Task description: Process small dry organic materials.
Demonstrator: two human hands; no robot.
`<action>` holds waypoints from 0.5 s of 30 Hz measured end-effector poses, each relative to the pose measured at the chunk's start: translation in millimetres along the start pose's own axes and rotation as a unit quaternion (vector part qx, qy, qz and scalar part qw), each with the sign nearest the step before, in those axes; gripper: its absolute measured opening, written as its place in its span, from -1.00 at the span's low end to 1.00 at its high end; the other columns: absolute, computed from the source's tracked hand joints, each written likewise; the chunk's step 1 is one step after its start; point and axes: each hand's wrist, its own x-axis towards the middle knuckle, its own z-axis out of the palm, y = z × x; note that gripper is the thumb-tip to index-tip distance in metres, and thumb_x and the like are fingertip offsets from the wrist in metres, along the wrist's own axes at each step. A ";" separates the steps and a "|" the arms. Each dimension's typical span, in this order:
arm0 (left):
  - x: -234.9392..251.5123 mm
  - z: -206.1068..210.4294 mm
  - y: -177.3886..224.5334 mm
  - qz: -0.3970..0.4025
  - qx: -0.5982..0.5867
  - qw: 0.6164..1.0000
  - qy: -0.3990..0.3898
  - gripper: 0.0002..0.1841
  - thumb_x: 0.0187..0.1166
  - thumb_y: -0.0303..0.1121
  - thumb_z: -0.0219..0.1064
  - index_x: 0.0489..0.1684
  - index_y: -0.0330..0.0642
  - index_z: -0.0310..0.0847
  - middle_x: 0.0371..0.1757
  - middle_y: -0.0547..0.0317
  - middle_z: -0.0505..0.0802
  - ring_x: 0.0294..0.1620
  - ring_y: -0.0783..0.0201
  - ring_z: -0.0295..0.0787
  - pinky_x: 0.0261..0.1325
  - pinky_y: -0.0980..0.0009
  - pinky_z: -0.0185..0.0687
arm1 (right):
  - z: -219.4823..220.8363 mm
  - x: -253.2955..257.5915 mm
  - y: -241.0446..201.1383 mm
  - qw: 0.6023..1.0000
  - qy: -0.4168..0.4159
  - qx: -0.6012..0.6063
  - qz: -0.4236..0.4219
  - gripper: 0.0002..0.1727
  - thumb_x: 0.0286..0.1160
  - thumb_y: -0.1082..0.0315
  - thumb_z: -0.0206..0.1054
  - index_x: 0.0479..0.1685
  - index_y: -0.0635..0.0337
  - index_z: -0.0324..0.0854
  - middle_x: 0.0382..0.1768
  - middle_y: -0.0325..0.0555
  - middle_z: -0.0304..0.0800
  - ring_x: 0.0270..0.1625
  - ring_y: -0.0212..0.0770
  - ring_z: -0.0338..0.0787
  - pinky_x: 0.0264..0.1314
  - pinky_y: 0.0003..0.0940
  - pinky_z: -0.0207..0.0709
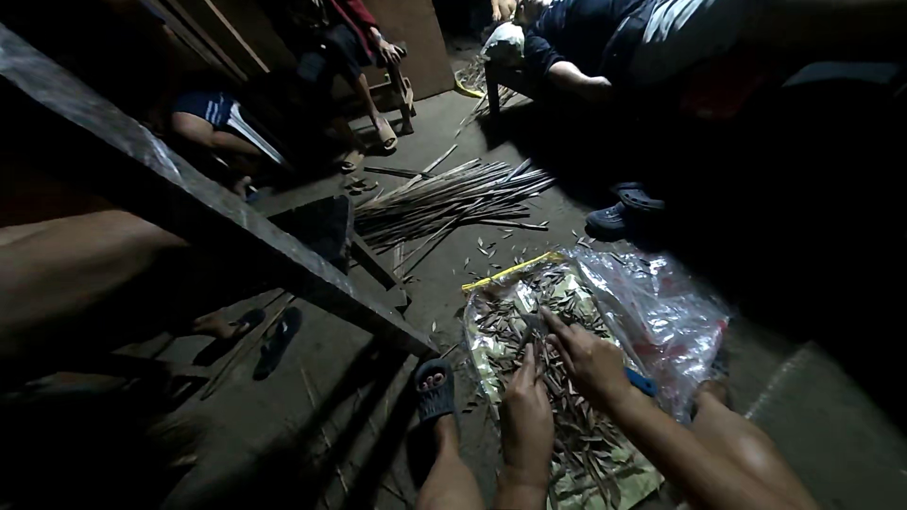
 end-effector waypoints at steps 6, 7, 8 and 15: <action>0.1 -7.3 -2.0 -0.074 -0.078 0.993 -0.056 -0.58 0.83 -0.44 0.09 0.61 -0.30 0.49 -0.32 -0.03 0.81 -0.59 0.27 0.59 -0.45 0.32 0.58 | -26.7 32.5 21.1 0.949 -0.118 0.232 0.177 -0.43 0.94 0.11 -0.20 0.79 0.10 0.26 0.46 0.19 0.65 0.38 0.08 0.70 0.47 0.08 0.43; 2.2 -10.8 -0.9 -0.094 -0.096 0.988 -0.072 -0.58 0.85 -0.40 0.07 0.62 -0.28 0.48 -0.36 0.03 0.78 -0.63 0.32 0.52 -0.50 0.37 0.53 | -22.9 30.1 18.8 0.928 -0.112 0.308 0.177 -0.46 0.94 0.14 -0.19 0.67 0.22 0.39 0.32 0.09 0.70 0.19 -0.13 0.71 0.31 -0.17 0.51; 4.2 -12.9 0.2 -0.105 -0.103 0.986 -0.079 -0.58 0.86 -0.38 0.05 0.61 -0.28 0.49 -0.38 0.06 0.76 -0.65 0.35 0.49 -0.51 0.39 0.49 | -17.5 27.0 13.8 0.911 -0.111 0.360 0.170 -0.49 0.93 0.16 -0.19 0.51 0.30 0.48 -0.04 -0.06 0.65 -0.18 -0.32 0.58 -0.07 -0.37 0.48; -0.5 -5.9 13.3 -0.041 0.048 0.997 -0.036 -0.71 0.70 -0.57 0.14 0.17 -0.56 0.72 0.06 -0.39 0.86 0.12 -0.24 0.85 0.30 -0.09 0.63 | -20.6 7.1 -1.2 0.899 -0.209 0.366 0.123 -0.50 0.80 0.12 0.10 0.51 0.29 0.44 -0.04 0.02 0.71 -0.20 -0.28 0.61 -0.04 -0.29 0.50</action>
